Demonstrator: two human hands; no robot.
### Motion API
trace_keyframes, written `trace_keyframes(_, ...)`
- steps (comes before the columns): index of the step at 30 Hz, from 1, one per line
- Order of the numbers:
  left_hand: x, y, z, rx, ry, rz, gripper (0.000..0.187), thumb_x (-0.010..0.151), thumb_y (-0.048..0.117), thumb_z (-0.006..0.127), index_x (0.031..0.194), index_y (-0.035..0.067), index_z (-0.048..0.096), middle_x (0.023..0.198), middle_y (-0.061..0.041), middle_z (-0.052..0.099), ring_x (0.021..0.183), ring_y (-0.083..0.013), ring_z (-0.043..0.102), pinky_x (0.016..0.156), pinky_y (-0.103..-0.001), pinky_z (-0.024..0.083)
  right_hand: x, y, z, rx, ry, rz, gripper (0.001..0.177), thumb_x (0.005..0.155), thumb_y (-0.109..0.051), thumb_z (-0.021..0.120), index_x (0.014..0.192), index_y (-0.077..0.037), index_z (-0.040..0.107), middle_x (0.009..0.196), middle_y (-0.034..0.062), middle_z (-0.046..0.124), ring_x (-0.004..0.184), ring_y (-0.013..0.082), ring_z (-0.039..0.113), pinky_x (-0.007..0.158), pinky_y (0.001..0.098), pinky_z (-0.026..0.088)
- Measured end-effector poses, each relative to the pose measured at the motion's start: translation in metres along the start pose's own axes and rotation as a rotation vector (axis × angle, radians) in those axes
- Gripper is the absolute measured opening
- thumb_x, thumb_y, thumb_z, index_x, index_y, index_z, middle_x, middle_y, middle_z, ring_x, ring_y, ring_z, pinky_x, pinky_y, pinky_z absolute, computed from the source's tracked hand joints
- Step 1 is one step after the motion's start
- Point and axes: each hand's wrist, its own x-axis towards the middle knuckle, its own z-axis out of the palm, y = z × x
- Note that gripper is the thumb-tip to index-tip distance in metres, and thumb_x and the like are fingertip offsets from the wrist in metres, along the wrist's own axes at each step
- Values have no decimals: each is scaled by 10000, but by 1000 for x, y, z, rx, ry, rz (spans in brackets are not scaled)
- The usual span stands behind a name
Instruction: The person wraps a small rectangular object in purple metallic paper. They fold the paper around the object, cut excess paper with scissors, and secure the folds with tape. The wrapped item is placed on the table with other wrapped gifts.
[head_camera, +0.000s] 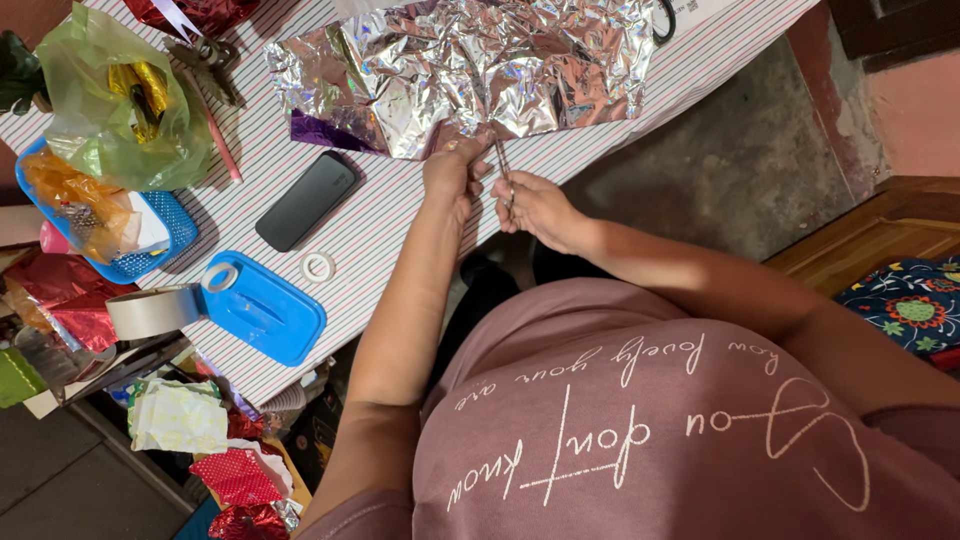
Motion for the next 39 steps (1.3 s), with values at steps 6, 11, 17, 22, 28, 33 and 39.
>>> trace_keyframes(6, -1, 2, 3, -18, 40, -4, 155, 868, 125, 813, 904, 65, 675, 750, -16, 664, 514, -77, 536, 365, -224, 288, 3, 2, -1, -38, 31, -24, 188, 1051, -253, 586, 1037, -65, 595, 769, 24, 594, 659, 135, 562, 612, 270, 470)
trace_keyframes(11, -10, 10, 9, -27, 51, -9, 146, 817, 131, 812, 895, 35, 734, 715, -1, 690, 472, -57, 496, 346, -215, 270, 2, 2, 1, -67, 36, -44, 192, 1048, -248, 601, 992, -65, 587, 746, 22, 583, 638, 128, 550, 592, 263, 464)
trace_keyframes(17, -6, 7, 7, -34, 82, -23, 165, 821, 115, 822, 900, 19, 713, 661, -25, 636, 455, -88, 502, 347, -233, 279, 3, -5, 5, -23, 47, -16, 211, 1042, -276, 591, 994, -70, 592, 729, 29, 593, 629, 132, 560, 580, 262, 455)
trace_keyframes(22, 2, 4, 3, -48, 90, -47, 166, 819, 127, 818, 893, 18, 716, 610, -17, 588, 439, -89, 476, 346, -237, 287, 9, -7, 5, 31, 42, -52, 230, 1052, -285, 584, 1011, -60, 605, 743, 27, 599, 640, 121, 558, 584, 258, 448)
trace_keyframes(28, 2, 5, 3, -49, 100, -33, 184, 807, 113, 802, 921, 64, 667, 594, -15, 593, 428, -101, 491, 339, -249, 305, 14, -2, 3, -14, 43, -81, 206, 1043, -256, 610, 1015, -53, 595, 745, 12, 581, 635, 105, 537, 577, 257, 440)
trace_keyframes(33, 4, 5, 1, -55, 76, -32, 175, 810, 103, 788, 919, 80, 654, 583, -6, 586, 422, -98, 488, 336, -245, 302, 20, -8, 5, 33, 55, -74, 231, 1034, -278, 617, 1010, -48, 605, 721, 20, 587, 609, 111, 544, 557, 262, 442)
trace_keyframes(39, 12, -1, -4, -25, 46, -33, 172, 861, 134, 806, 925, 45, 673, 632, -24, 571, 448, -105, 491, 353, -252, 321, 24, -10, 9, 15, 61, -93, 262, 1020, -273, 636, 1103, -27, 675, 722, -5, 572, 612, 86, 531, 556, 245, 430)
